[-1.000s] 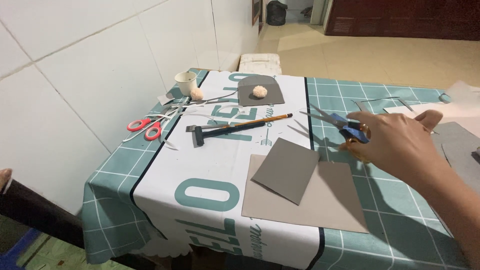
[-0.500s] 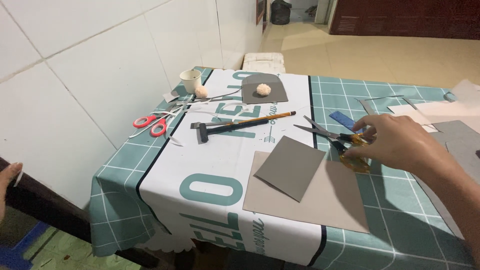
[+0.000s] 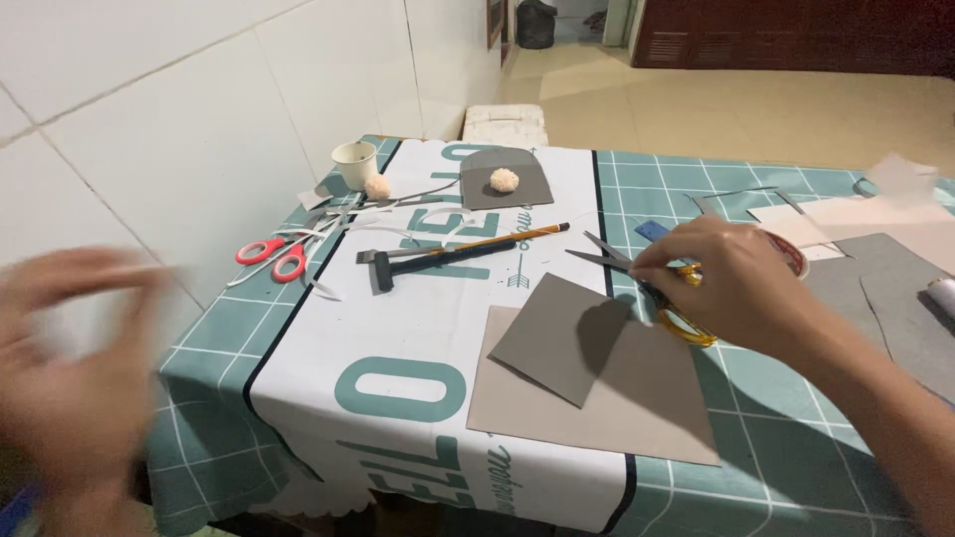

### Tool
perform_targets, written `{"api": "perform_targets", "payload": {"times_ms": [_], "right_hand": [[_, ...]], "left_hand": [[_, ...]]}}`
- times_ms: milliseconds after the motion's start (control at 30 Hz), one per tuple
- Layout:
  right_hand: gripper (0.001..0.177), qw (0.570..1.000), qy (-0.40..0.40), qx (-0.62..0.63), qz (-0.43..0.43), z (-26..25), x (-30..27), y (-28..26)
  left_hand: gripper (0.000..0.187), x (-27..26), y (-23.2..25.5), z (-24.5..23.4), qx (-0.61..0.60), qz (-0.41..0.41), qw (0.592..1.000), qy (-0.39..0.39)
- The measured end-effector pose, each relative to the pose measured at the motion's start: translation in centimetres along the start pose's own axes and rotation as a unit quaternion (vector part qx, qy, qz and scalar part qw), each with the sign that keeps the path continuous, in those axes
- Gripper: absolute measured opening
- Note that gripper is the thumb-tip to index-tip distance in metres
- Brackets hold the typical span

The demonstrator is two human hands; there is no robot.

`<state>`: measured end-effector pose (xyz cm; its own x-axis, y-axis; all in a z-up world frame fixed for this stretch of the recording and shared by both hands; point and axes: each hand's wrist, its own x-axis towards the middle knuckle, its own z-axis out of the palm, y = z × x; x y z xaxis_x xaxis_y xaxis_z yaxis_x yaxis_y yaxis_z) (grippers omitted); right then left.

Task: Cutting and folding grey cardboard to create a pattern or component for a leather goods project

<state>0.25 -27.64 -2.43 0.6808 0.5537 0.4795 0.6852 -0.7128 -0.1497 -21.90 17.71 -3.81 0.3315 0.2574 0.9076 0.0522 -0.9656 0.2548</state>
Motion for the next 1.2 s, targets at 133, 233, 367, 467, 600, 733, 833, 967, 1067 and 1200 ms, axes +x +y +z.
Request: {"api": "perform_targets", "payload": {"times_ms": [133,233,367,467,600,733,833,967,1067,1200], "right_hand": [[0.013,0.999,-0.043,0.029,-0.003,0.3,0.2,-0.2],[0.014,1.0,-0.019,0.021,0.011,1.5,0.4,2.2],[0.018,0.995,0.019,-0.005,0.1,1.7,0.7,3.5],[0.019,0.993,0.017,-0.007,0.117,0.8,0.8,1.9],[0.018,0.998,0.039,0.019,0.044,1.7,0.5,1.4],[0.021,0.979,-0.006,0.137,0.148,0.1,0.7,-1.2],[0.02,0.883,0.025,0.377,0.279,-0.2,0.8,-2.5],[0.086,0.612,-0.083,0.678,0.4,-1.8,1.5,-1.6],[0.107,0.585,-0.144,0.732,0.317,-1.7,0.7,0.5],[0.034,0.665,-0.02,0.652,0.364,-1.3,0.9,-0.4]], "left_hand": [[0.01,5.5,12.4,7.0,-0.326,0.156,0.888,-0.283],[0.033,6.4,18.0,13.9,-0.339,0.242,0.764,-0.492],[0.098,7.0,23.3,17.3,-0.185,0.248,0.631,-0.711],[0.095,5.9,22.8,19.2,-0.178,0.293,0.639,-0.689],[0.086,5.6,21.2,20.2,-0.229,0.267,0.647,-0.676],[0.034,6.0,20.3,20.3,-0.387,0.182,0.645,-0.634],[0.019,5.8,20.4,20.2,-0.588,0.122,0.639,-0.48],[0.017,7.0,19.6,17.8,-0.652,0.207,0.665,-0.3],[0.02,5.8,19.9,18.3,-0.608,0.26,0.672,-0.334],[0.048,4.8,20.3,19.1,-0.547,0.294,0.694,-0.364]]}}
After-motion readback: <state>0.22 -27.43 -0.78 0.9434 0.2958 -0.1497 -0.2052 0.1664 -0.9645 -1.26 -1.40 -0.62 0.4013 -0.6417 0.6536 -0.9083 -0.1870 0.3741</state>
